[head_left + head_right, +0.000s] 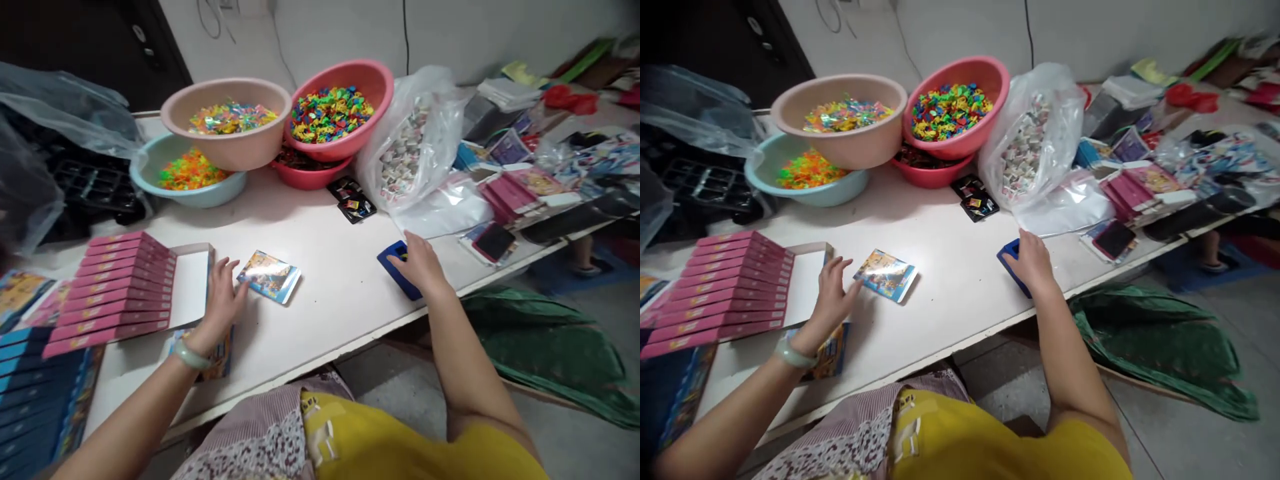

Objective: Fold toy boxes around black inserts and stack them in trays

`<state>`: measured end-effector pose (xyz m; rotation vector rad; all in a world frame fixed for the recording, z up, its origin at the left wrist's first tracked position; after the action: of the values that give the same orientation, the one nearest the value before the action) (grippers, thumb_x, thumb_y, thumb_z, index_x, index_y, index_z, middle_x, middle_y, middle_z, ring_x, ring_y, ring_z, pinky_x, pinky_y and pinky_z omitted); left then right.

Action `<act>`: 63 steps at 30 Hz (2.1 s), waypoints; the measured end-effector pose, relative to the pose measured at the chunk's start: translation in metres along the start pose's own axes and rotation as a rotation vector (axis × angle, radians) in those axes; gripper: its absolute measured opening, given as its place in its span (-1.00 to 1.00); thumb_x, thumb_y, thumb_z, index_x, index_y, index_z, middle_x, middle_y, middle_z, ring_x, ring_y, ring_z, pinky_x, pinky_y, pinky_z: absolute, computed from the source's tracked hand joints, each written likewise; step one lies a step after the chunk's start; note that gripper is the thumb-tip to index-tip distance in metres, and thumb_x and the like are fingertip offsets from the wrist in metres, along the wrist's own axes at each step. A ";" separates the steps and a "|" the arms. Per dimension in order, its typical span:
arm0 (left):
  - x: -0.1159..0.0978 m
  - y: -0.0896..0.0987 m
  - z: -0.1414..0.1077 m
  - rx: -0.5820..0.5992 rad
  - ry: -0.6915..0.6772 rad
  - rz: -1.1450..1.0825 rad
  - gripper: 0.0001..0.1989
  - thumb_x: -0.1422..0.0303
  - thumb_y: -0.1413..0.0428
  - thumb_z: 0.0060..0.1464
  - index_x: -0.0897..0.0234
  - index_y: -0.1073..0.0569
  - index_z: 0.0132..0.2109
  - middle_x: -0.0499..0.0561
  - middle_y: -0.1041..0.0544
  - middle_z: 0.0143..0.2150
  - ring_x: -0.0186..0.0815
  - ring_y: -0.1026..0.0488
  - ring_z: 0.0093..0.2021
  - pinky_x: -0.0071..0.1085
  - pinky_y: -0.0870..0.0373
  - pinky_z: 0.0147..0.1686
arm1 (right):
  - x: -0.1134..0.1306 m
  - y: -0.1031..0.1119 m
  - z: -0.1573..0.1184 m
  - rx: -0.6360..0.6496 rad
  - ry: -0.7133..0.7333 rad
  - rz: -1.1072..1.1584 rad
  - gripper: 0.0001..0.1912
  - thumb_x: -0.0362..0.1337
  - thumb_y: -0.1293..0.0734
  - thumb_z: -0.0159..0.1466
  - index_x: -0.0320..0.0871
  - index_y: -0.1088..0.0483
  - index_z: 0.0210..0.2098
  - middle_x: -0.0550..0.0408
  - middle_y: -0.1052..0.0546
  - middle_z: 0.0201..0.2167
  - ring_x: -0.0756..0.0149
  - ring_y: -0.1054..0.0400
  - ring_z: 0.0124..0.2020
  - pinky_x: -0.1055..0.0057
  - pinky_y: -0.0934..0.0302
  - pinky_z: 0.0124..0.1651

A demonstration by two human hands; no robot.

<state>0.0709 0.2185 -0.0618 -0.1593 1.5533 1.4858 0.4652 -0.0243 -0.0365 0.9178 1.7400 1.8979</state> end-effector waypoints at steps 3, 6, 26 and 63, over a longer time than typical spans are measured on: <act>-0.037 -0.036 -0.015 0.211 -0.269 0.121 -0.57 0.19 -0.07 0.13 0.17 -0.30 0.13 0.21 -0.33 0.22 0.07 -0.19 0.32 0.10 -0.15 0.31 | 0.054 -0.004 0.035 0.037 0.112 -0.008 -0.49 -0.31 -0.19 0.31 -0.27 -0.24 0.24 -0.20 -0.40 0.20 -0.02 -0.23 0.21 0.12 -0.10 0.26; -0.051 -0.073 -0.025 0.347 -0.335 0.237 -0.43 0.11 -0.18 0.04 0.27 -0.29 0.13 0.34 -0.27 0.28 0.21 -0.10 0.36 0.18 -0.14 0.28 | 0.086 -0.029 0.082 0.161 0.053 -0.056 -0.55 -0.44 -0.13 0.31 -0.30 -0.30 0.17 -0.25 -0.46 0.11 -0.04 -0.25 0.17 0.13 -0.15 0.15; -0.051 -0.086 -0.028 0.357 -0.235 0.387 -0.59 0.19 -0.12 0.07 0.33 -0.37 0.01 0.40 -0.21 0.31 0.32 -0.06 0.35 0.26 -0.10 0.24 | 0.125 -0.075 0.007 0.355 0.054 -0.089 -0.45 -0.33 -0.18 0.35 -0.32 -0.13 0.31 -0.31 -0.56 -0.05 -0.04 -0.47 -0.01 0.22 -0.29 -0.04; -0.065 -0.067 -0.042 0.421 -0.450 0.069 -0.90 0.52 0.03 0.10 0.22 -0.29 -0.32 0.06 -0.44 -0.28 -0.26 -0.37 -0.28 -0.35 -0.29 -0.30 | 0.161 -0.100 -0.059 0.247 0.688 0.117 -0.16 0.03 -0.39 0.15 -0.06 -0.10 0.33 -0.22 -0.22 0.28 -0.22 -0.13 0.27 -0.22 0.00 0.31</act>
<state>0.1279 0.1349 -0.0729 0.4479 1.4650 1.1136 0.2978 0.0582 -0.1035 0.4623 2.3918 2.2853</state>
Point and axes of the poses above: each hand's wrist, its own z-axis towards the middle knuckle, its own y-axis out of the back of the hand, x = y × z, the point moved 9 cm from there along z, towards the middle knuckle
